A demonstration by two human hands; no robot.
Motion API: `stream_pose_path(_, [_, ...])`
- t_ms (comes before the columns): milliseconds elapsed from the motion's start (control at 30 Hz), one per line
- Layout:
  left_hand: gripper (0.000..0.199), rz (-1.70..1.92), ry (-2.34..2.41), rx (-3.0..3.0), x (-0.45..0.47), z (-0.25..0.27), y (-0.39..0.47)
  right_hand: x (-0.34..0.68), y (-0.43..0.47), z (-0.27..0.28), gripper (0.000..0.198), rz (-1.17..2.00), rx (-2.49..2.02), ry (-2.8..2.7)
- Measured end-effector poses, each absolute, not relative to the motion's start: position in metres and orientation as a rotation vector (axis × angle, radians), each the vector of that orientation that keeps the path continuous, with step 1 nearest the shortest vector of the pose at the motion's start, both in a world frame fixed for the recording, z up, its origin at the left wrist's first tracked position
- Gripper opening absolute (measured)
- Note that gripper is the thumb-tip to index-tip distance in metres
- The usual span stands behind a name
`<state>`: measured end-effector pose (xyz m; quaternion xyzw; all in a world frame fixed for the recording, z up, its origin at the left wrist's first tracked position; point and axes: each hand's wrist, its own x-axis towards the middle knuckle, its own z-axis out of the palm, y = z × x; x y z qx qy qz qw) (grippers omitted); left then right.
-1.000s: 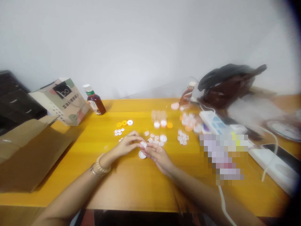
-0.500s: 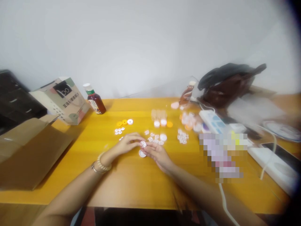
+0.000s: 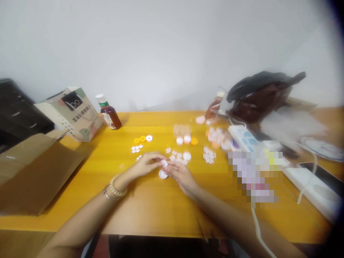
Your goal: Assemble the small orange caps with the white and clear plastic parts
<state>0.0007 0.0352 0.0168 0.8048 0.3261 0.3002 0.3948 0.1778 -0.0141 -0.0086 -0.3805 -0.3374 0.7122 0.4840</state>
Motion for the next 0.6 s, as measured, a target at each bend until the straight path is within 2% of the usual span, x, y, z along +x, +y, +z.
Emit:
stream_pose_path(233, [0.022,0.778,0.839,1.976,0.003,0.015,0.032,0.175,-0.012,-0.005,0.026,1.738,-0.949,-0.741])
stream_pose_path(367, [0.029,0.839,0.891,1.652,0.007,0.007,0.029,0.173,-0.011,-0.004,0.027,1.706,-0.94,-0.746])
stream_pose_path(600, [0.024,0.905,0.957,1.386,0.015,0.004,0.021,0.173,-0.009,-0.006,0.028,1.667,-0.956,-0.772])
